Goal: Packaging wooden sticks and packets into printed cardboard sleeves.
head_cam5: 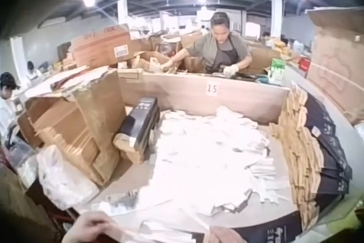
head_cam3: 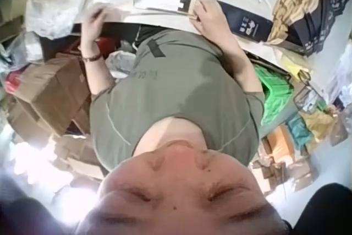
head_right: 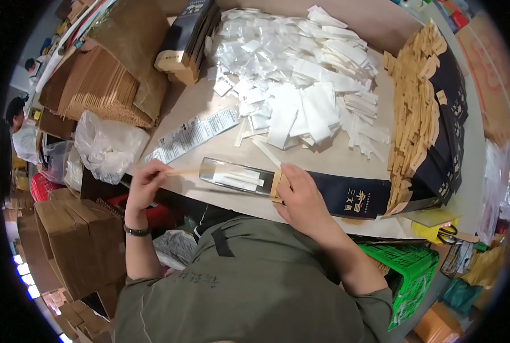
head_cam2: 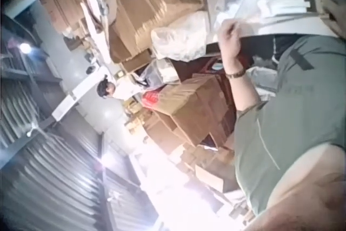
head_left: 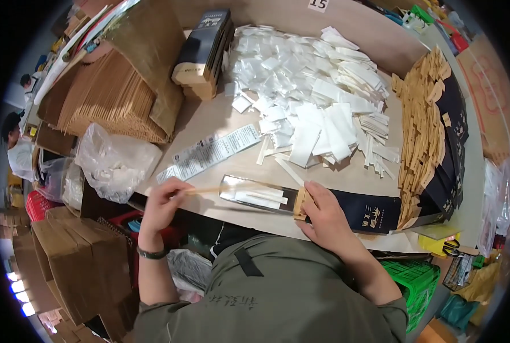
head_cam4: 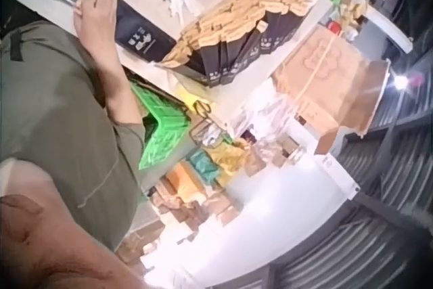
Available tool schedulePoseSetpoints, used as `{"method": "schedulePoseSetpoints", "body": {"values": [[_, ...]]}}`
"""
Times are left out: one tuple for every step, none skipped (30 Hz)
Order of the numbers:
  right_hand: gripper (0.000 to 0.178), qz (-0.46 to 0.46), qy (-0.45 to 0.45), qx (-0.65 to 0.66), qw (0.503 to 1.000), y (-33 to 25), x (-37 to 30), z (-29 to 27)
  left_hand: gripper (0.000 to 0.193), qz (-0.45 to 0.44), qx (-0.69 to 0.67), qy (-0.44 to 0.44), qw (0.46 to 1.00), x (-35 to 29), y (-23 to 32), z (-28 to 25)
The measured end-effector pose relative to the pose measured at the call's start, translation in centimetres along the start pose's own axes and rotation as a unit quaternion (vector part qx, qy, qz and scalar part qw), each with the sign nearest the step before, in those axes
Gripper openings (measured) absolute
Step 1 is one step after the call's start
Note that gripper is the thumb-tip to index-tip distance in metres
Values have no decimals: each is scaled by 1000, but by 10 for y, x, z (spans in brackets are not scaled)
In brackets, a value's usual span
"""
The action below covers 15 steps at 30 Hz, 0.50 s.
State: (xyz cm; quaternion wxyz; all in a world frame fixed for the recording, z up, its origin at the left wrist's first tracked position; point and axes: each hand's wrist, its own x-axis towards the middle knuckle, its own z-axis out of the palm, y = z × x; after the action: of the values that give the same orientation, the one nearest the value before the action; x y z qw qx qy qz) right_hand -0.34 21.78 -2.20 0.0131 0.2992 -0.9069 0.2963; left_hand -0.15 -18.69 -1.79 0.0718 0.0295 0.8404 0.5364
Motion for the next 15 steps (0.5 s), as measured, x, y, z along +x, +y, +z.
{"method": "schedulePoseSetpoints", "body": {"values": [[33,-2,-3,-16,1000,3,-2,0,10,3,33,-48,998,11,18,13],[34,-5,-6,-31,999,6,-4,0,8,-40,88,-47,994,23,32,17],[34,-5,-9,-31,999,7,-7,-1,5,-81,142,-47,985,31,39,22],[35,-11,-11,-32,999,8,-7,-3,5,-84,142,-44,985,32,33,29],[36,-19,-9,-34,999,9,-3,-2,5,-53,134,-37,989,37,19,36],[36,-25,-6,-33,999,9,2,0,5,-21,126,-30,991,40,8,42],[36,-29,-7,-13,999,7,3,4,9,44,140,-20,989,44,16,73],[37,-36,-8,8,999,2,4,6,11,89,122,-41,988,44,26,106],[37,-39,-7,8,999,0,5,9,12,124,77,-54,988,42,40,136],[37,-25,-9,0,1000,-1,7,11,14,141,66,-44,987,41,47,155],[38,-10,-14,-8,1000,-2,8,11,17,141,81,-14,987,40,51,163],[39,3,-14,-17,1000,-3,8,7,18,121,116,48,985,38,51,161],[39,0,-15,-18,1000,-4,5,7,18,97,149,109,978,35,52,159],[39,5,-10,-35,999,-4,1,7,18,97,148,113,978,37,54,159],[39,10,-5,-50,999,-3,0,7,18,42,125,91,987,40,57,160]]}}
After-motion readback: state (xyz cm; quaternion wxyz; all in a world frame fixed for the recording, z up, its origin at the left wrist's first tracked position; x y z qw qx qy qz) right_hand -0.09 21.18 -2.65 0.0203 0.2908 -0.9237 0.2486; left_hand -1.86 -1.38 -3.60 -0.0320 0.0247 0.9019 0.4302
